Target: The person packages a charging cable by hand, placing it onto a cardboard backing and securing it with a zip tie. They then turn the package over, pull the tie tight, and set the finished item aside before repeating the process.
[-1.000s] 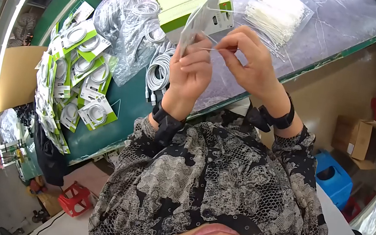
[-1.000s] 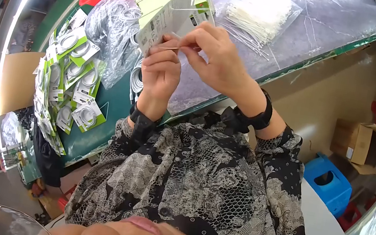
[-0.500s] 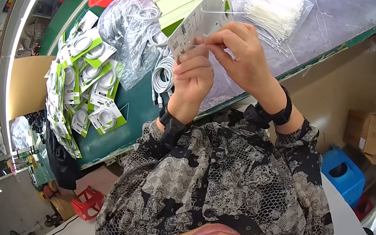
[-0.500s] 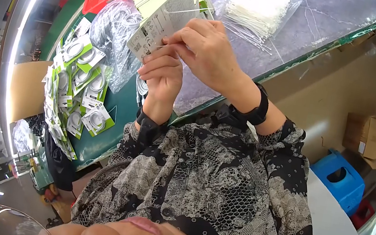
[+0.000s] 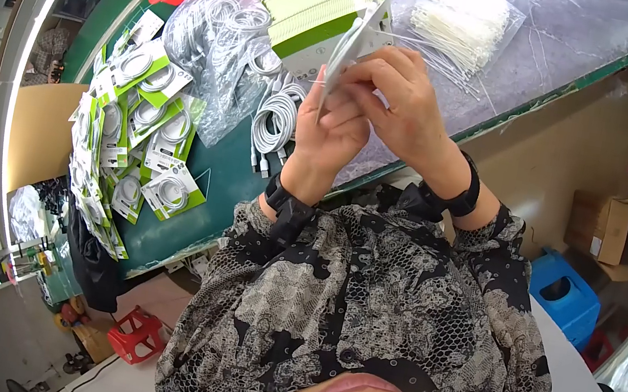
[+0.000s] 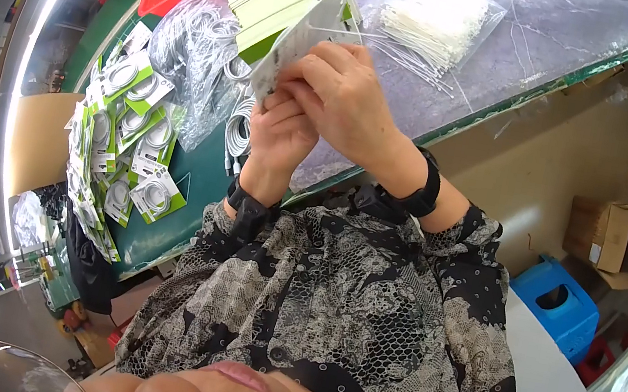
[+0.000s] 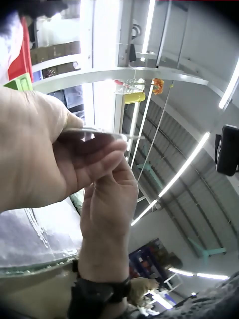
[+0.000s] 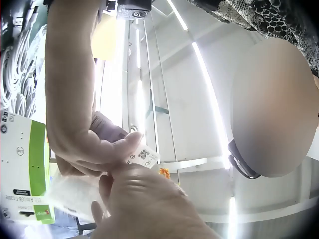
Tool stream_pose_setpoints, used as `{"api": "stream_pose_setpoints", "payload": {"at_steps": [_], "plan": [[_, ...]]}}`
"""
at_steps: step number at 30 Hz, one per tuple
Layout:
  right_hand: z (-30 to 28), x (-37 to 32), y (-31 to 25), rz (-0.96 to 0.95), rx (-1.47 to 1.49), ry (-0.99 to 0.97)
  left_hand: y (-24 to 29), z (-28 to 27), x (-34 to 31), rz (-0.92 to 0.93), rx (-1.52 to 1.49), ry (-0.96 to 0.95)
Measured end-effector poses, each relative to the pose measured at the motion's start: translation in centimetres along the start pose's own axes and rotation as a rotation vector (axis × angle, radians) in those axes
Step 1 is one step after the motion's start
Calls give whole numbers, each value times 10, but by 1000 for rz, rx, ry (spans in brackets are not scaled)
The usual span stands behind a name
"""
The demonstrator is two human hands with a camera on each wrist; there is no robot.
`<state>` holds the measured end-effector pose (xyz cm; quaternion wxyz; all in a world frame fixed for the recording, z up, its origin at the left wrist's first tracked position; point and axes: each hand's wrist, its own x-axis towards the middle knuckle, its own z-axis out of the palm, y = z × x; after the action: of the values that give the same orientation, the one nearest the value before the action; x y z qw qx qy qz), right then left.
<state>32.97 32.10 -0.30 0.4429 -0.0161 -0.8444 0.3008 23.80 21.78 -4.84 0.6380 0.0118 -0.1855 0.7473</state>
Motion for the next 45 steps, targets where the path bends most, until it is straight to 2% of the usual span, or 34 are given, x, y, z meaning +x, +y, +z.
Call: {"api": "stream_pose_setpoints", "payload": {"at_steps": [1, 2, 4, 5, 8, 9, 12, 13, 16, 17, 20, 26, 29, 30, 32, 33, 36, 37, 40, 41, 44, 45], "plan": [[-1, -1, 2, -8, 0, -11, 2, -3, -1, -3, 173, -30], [-2, -4, 6, 40, 43, -21, 5, -3, -3, 6, 167, -42], [-4, -12, 13, 139, 124, -45, 7, 9, -6, 2, 448, 200], [-2, -16, 16, 131, 118, -64, 8, 13, -6, 2, 582, 323], [-1, -30, 20, 543, 486, 125, 6, 15, -4, 18, 699, 352], [-5, -30, 20, 544, 473, 108, 5, 14, -4, 18, 765, 374], [-15, -25, 20, 347, 188, 139, 3, 10, -6, 112, 847, 401], [-20, -24, 21, 346, 183, 126, 3, 10, -6, 156, 899, 418], [-44, -22, 25, -53, -133, 79, -1, 11, -6, 231, 934, 415], [-45, -19, 21, -54, -138, 73, -2, 11, -6, 264, 957, 416], [-40, -15, 0, -210, -338, -164, -6, 10, -6, 238, 978, 435], [-20, -23, 13, -231, -340, -86, -11, 13, -7, 227, 878, 456], [-10, -32, 22, -227, -329, 1, -11, 2, -6, 521, 1469, 333], [-7, -36, 25, -130, -234, 45, -8, 2, -4, 523, 1469, 325], [-1, -46, 35, 59, -45, 131, 1, 5, 0, 742, 2040, 5], [3, -56, 41, 52, -49, 134, 5, 7, 2, 852, 2312, -185], [9, -88, 48, 669, 521, 45, 4, 9, 4, 867, 2255, -246], [5, -88, 42, 665, 519, 48, 4, 10, 4, 870, 2229, -269], [-12, -62, 12, 604, 1507, 39, 5, 17, 3, 841, 2252, -301], [-4, -75, 27, 603, 1508, 37, 6, 19, 3, 824, 2262, -312], [40, -147, 103, 648, 1096, -102, 4, 27, 4, 881, 2259, -343], [38, -151, 102, 651, 1095, -100, 3, 30, 4, 908, 2256, -360]]}}
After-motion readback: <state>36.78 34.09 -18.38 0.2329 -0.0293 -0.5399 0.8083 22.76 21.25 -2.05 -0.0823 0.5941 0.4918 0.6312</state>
